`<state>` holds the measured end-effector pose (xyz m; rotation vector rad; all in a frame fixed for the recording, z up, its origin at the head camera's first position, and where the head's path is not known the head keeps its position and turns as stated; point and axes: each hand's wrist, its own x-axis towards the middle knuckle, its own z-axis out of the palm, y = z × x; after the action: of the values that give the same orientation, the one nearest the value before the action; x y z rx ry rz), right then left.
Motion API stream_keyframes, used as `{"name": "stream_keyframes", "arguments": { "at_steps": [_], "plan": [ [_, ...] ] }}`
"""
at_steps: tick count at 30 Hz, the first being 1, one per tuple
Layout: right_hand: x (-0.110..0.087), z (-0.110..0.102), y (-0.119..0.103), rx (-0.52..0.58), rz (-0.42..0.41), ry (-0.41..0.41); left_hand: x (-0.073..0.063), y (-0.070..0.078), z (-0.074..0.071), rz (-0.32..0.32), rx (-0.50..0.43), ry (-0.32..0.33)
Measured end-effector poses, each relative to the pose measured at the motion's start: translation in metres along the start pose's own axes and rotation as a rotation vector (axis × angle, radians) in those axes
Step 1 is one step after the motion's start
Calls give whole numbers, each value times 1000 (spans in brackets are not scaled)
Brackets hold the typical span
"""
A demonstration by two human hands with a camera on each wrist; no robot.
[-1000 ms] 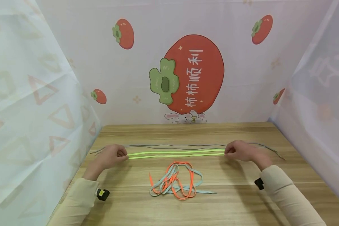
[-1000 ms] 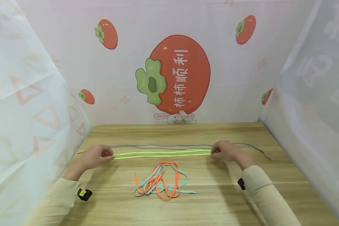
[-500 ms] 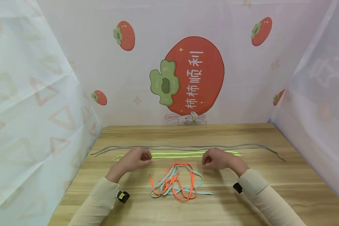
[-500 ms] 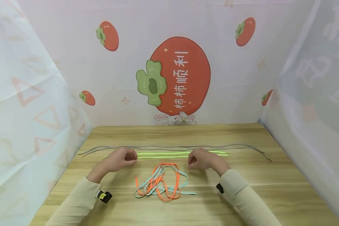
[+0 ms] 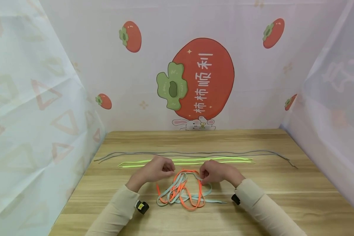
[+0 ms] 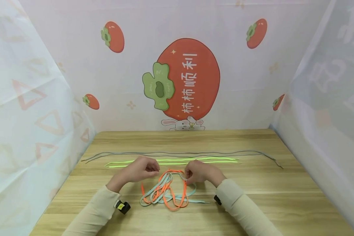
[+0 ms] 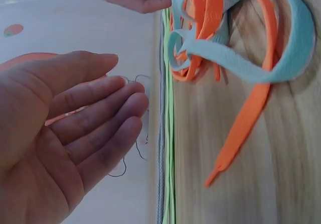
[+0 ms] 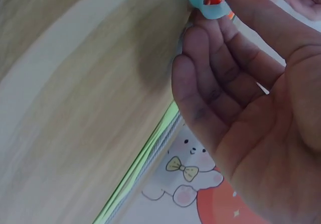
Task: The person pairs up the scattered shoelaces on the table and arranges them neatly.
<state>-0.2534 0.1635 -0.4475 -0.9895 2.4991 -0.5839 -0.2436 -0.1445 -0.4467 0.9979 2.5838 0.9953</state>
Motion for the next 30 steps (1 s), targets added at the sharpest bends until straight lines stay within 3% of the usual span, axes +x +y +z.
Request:
{"name": "stream_keyframes", "arguments": {
  "at_steps": [5, 10, 15, 21, 26, 30],
  "plan": [
    [6, 3, -5, -14, -51, -20, 2, 5, 4, 38, -32, -59],
    [8, 4, -15, 1, -40, -43, 4, 9, 6, 69, -2, -62],
    [8, 2, -27, 60, -117, -81, 8, 11, 11, 139, -1, -74],
    [9, -8, -38, 185, -260, -96, 11, 15, 15, 199, -165, -160],
    [9, -18, -44, 270, -285, -127, 13, 11, 20, 240, -324, -252],
    [8, -22, -47, 302, -290, -137, 12, 9, 21, 239, -405, -270]
  ]
}}
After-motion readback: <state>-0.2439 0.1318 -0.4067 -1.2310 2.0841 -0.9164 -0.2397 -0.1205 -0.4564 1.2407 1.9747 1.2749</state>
